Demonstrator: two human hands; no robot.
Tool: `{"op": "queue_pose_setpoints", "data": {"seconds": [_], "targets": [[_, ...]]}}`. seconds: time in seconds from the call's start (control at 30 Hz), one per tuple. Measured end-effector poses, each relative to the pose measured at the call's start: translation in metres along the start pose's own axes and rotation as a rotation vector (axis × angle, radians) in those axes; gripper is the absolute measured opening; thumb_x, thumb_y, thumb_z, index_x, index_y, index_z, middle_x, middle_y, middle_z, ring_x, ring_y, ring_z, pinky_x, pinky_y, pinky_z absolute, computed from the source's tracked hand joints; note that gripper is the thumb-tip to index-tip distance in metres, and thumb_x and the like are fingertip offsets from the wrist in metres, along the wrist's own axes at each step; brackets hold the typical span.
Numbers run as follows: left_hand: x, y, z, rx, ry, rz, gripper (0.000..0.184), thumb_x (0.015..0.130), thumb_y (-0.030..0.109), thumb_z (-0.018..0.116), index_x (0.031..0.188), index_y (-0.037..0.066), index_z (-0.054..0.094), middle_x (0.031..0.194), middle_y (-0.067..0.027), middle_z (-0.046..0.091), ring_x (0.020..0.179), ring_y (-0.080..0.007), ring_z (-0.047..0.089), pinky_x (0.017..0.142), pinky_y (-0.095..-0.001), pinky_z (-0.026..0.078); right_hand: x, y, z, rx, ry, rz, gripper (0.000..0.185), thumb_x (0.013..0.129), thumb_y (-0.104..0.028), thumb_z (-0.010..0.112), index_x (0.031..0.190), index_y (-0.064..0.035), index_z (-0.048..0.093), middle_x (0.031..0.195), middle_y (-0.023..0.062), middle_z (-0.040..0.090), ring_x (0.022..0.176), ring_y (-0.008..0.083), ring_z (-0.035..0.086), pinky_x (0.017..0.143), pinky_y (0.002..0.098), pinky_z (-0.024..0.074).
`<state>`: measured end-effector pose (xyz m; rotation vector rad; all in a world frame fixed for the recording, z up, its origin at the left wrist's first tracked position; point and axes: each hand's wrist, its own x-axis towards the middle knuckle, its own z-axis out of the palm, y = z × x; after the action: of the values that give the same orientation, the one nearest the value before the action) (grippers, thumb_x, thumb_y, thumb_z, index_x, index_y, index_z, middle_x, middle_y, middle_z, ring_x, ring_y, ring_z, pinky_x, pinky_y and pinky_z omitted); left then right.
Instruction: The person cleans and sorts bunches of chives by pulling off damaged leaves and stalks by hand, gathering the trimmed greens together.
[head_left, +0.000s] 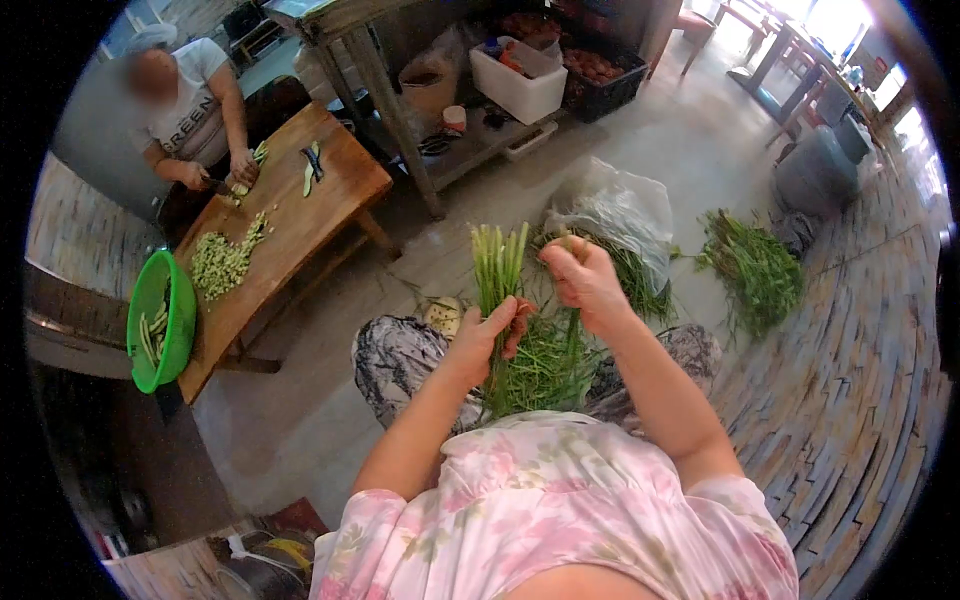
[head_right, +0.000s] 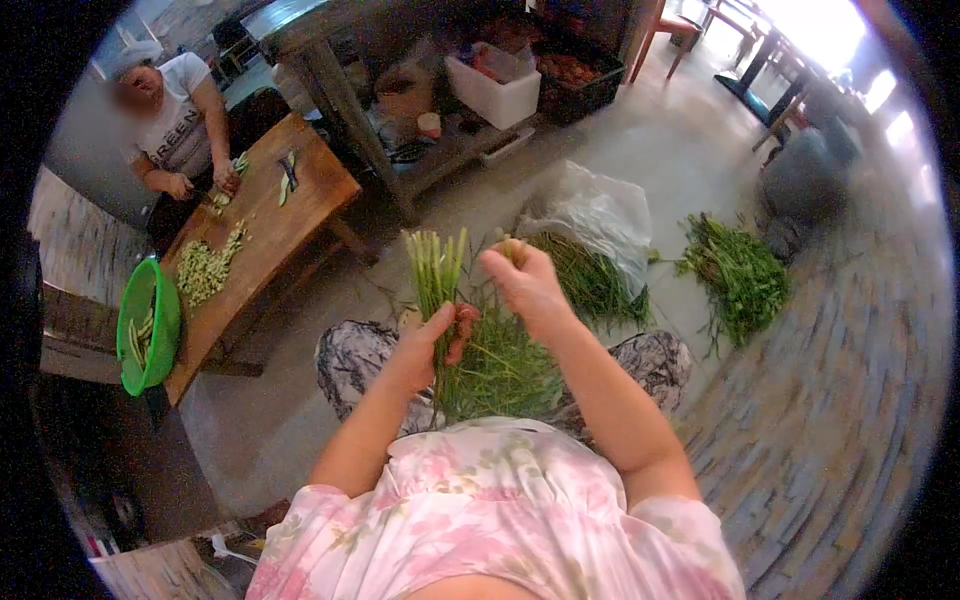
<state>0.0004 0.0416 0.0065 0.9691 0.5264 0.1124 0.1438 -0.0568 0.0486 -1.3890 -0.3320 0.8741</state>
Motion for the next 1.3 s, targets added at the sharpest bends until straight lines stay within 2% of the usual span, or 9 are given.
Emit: {"op": "queue_pose_setpoints", "data": {"seconds": [0.1, 0.3, 0.4, 0.5, 0.63, 0.73, 0.83, 1.03, 1.3], "targets": [[-0.001, -0.003, 0.007, 0.063, -0.016, -0.016, 0.028, 0.087, 0.031, 0.056, 0.094, 0.004, 0.06, 0.075, -0.0035, 0.057, 0.057, -0.011, 0.05, 0.046, -0.0246, 0.038, 0.007, 0.017, 0.004, -0.126, -0.093, -0.086, 0.016, 0.083, -0.019, 0.06, 0.086, -0.0037, 0.059, 0.061, -0.0033, 0.048, 0.049, 0.0048, 0.04, 0.042, 0.0222, 0.0314], [0.014, -0.012, -0.009, -0.384, 0.278, -0.024, 0.022, 0.087, 0.026, 0.054, 0.094, 0.005, 0.057, 0.078, -0.0058, 0.059, 0.072, -0.017, 0.058, 0.058, -0.034, 0.048, 0.008, 0.02, -0.013, 0.197, 0.014, 0.023, 0.012, 0.086, -0.017, 0.056, 0.082, -0.0064, 0.053, 0.061, -0.0036, 0.039, 0.045, 0.0057, 0.033, 0.04, 0.0217, 0.0264], [0.012, -0.006, -0.027, -0.445, 0.235, 0.099, 0.02, 0.088, 0.028, 0.05, 0.091, 0.009, 0.054, 0.073, -0.0018, 0.055, 0.071, -0.0146, 0.055, 0.066, -0.0344, 0.047, 0.01, 0.022, -0.031, 0.303, 0.1, 0.062, 0.012, 0.087, -0.018, 0.056, 0.086, -0.0071, 0.052, 0.069, -0.0008, 0.042, 0.048, 0.007, 0.035, 0.04, 0.0222, 0.0278], [0.005, 0.002, -0.047, -0.509, 0.193, 0.178, 0.019, 0.088, 0.027, 0.053, 0.087, 0.009, 0.051, 0.072, -0.0011, 0.053, 0.066, -0.0149, 0.053, 0.054, -0.0303, 0.045, 0.008, 0.019, -0.04, 0.371, 0.203, 0.102, 0.011, 0.087, -0.018, 0.056, 0.086, -0.0079, 0.052, 0.07, -0.0005, 0.043, 0.049, 0.0079, 0.037, 0.041, 0.0224, 0.0294], [0.001, 0.008, -0.03, -0.42, 0.082, -0.015, 0.024, 0.087, 0.032, 0.054, 0.091, 0.009, 0.052, 0.068, 0.0027, 0.048, 0.056, -0.0065, 0.043, 0.045, -0.0193, 0.034, 0.008, 0.025, -0.034, 0.428, 0.107, 0.1, 0.01, 0.087, -0.018, 0.055, 0.086, -0.0086, 0.053, 0.07, -0.0008, 0.044, 0.05, 0.0078, 0.038, 0.041, 0.0222, 0.0298], [0.003, -0.009, -0.011, -0.298, -0.114, -0.181, 0.024, 0.085, 0.03, 0.06, 0.093, 0.008, 0.053, 0.065, 0.0045, 0.046, 0.049, -0.005, 0.037, 0.041, -0.019, 0.028, 0.008, 0.026, -0.027, 0.405, 0.012, 0.103, 0.01, 0.088, -0.019, 0.054, 0.087, -0.0092, 0.053, 0.07, -0.0011, 0.045, 0.051, 0.0077, 0.039, 0.04, 0.0216, 0.0302], [0.002, -0.012, 0.008, -0.102, -0.056, -0.262, 0.025, 0.081, 0.027, 0.065, 0.093, 0.008, 0.054, 0.063, 0.0055, 0.044, 0.045, -0.0049, 0.033, 0.039, -0.0195, 0.025, 0.008, 0.027, -0.028, 0.339, -0.054, 0.099, 0.011, 0.089, -0.021, 0.052, 0.088, -0.0098, 0.053, 0.071, -0.0008, 0.047, 0.051, 0.0075, 0.039, 0.04, 0.0207, 0.0307], [0.009, -0.009, -0.004, -0.033, 0.088, -0.171, 0.02, 0.079, 0.024, 0.067, 0.088, 0.012, 0.054, 0.062, 0.0061, 0.043, 0.045, -0.0048, 0.034, 0.039, -0.0195, 0.024, -0.004, 0.01, -0.027, 0.094, -0.047, 0.04, 0.014, 0.091, -0.023, 0.048, 0.087, -0.0099, 0.052, 0.075, 0.0006, 0.051, 0.051, 0.0067, 0.039, 0.04, 0.0196, 0.0305], [0.008, -0.002, -0.002, 0.024, -0.063, -0.202, 0.024, 0.077, 0.024, 0.07, 0.088, 0.007, 0.057, 0.06, 0.0055, 0.045, 0.044, -0.0046, 0.033, 0.04, -0.021, 0.022, -0.001, 0.006, -0.028, -0.022, -0.036, -0.013, 0.015, 0.09, -0.023, 0.05, 0.088, -0.0088, 0.054, 0.07, -0.0018, 0.052, 0.049, 0.0048, 0.037, 0.041, 0.0189, 0.0288]]}}
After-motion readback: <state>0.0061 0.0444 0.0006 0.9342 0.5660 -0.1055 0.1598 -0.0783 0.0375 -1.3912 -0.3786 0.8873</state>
